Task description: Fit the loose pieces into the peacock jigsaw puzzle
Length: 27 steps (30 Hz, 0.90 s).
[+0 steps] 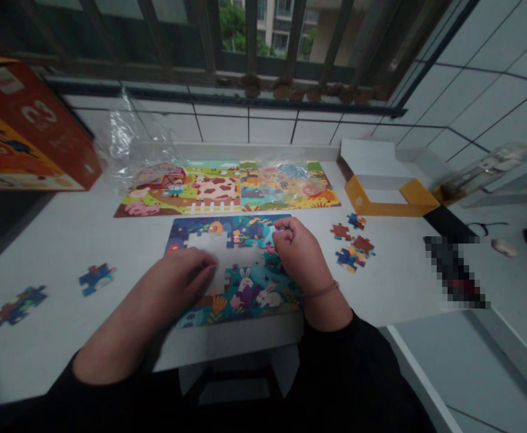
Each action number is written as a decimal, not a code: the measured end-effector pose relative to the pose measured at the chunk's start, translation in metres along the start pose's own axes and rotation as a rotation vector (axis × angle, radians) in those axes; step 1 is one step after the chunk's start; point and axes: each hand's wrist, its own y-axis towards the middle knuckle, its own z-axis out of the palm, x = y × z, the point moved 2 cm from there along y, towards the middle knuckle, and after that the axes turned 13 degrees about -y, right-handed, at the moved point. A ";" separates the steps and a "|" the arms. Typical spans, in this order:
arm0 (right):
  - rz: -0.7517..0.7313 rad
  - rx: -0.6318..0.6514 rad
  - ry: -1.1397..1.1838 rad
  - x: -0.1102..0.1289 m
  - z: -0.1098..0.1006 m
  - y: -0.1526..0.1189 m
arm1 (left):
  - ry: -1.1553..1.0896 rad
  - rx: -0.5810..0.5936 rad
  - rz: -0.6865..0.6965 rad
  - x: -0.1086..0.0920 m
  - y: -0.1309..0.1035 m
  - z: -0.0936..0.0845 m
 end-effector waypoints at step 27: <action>-0.009 0.208 -0.166 0.006 0.009 -0.002 | -0.016 -0.003 0.007 -0.002 0.000 -0.002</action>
